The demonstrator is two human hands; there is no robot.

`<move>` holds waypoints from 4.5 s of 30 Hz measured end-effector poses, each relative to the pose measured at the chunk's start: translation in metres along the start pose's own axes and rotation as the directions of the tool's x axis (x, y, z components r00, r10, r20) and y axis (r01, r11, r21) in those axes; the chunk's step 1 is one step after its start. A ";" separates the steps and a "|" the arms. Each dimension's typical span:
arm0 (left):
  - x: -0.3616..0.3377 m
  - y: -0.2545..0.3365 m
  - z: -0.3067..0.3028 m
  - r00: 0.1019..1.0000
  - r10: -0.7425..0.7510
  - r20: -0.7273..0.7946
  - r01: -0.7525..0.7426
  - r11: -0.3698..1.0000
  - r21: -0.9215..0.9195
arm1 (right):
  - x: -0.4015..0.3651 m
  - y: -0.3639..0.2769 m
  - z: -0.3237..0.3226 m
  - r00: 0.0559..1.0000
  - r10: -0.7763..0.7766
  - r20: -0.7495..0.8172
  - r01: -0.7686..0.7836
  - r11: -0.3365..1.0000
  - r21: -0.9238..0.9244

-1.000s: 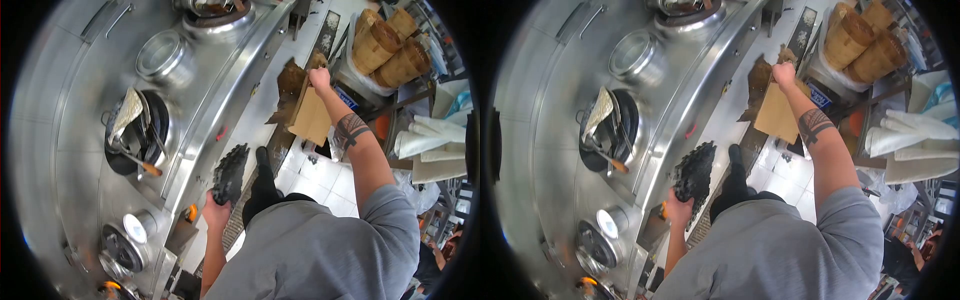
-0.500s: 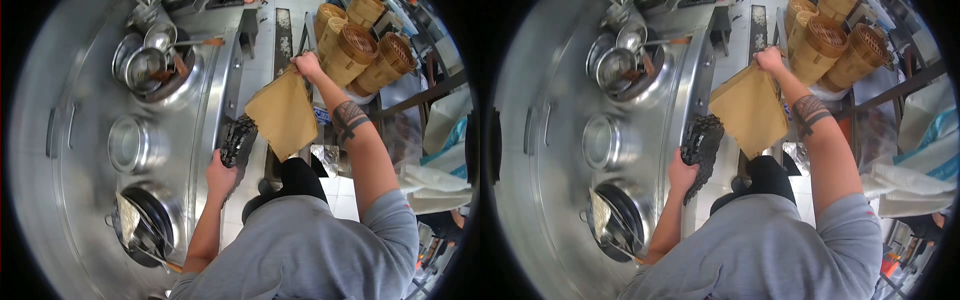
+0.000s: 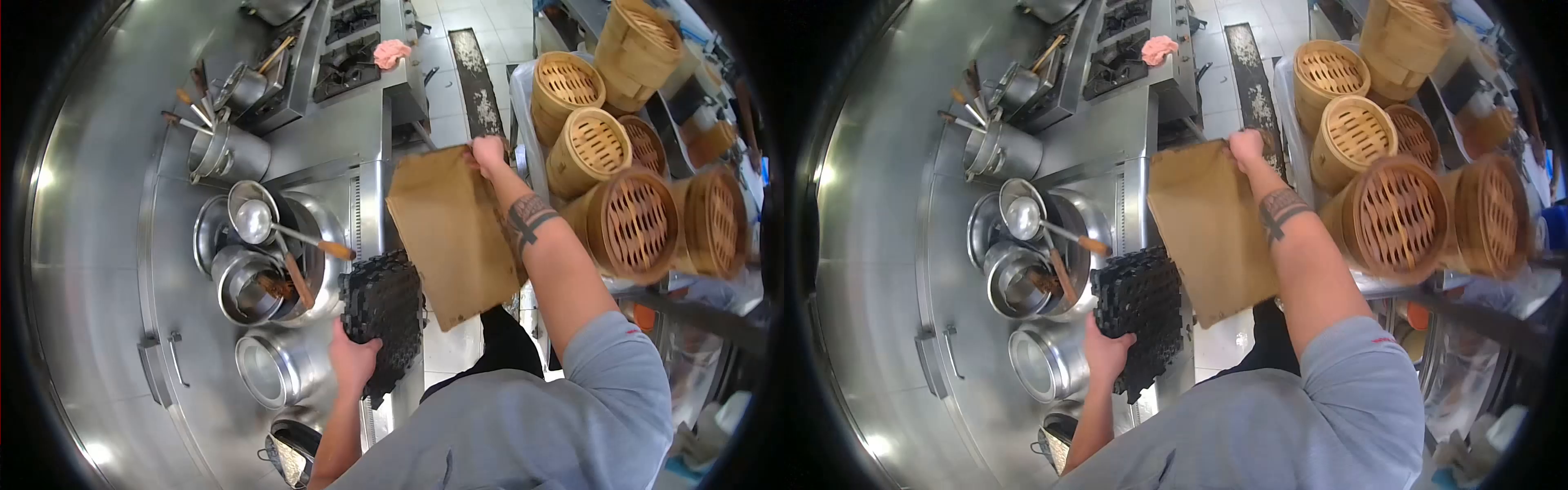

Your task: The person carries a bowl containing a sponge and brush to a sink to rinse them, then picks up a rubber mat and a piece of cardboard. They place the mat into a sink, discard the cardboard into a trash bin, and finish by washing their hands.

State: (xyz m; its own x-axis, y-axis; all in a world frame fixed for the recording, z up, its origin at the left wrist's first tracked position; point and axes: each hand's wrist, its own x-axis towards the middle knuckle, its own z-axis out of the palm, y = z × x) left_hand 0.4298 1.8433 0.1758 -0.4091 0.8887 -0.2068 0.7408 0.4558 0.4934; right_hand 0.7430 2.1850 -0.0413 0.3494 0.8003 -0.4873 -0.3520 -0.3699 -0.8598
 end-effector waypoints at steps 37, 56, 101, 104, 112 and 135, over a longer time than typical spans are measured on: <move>0.528 0.322 0.064 0.942 0.306 0.141 -0.118 0.691 -0.713 | 0.332 -0.469 0.010 0.869 -0.481 -0.118 0.263 0.650 -0.713; 0.768 0.652 0.182 0.882 0.442 0.166 -0.237 0.719 -0.653 | 0.495 -0.562 -0.064 0.877 -0.480 0.018 0.238 0.401 -0.885; 1.514 1.297 0.418 0.999 0.047 0.015 -0.021 0.686 -0.727 | 1.621 -0.942 0.002 0.710 -0.704 0.006 0.190 0.184 -0.964; 1.574 1.325 0.441 0.997 0.059 -0.047 -0.075 0.777 -0.625 | 1.654 -0.908 -0.059 0.830 -0.529 -0.177 -0.141 0.108 -0.984; 1.750 1.437 0.488 0.996 0.066 0.056 -0.035 0.899 -0.436 | 1.603 -0.938 -0.075 0.791 -0.450 -0.414 -0.397 0.136 -0.908; 2.256 1.727 0.515 0.995 -0.052 -0.083 0.016 0.923 -0.385 | 2.151 -1.170 0.181 0.955 -0.109 -0.277 -0.285 -0.059 -0.957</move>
State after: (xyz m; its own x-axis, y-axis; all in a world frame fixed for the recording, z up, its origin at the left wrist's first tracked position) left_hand 1.0608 4.6609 0.1259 -0.4898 0.8569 -0.1608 0.4720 0.4157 0.7774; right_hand 1.7491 4.4250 -0.0563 0.6126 0.6734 -0.4139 0.7521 -0.6577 0.0432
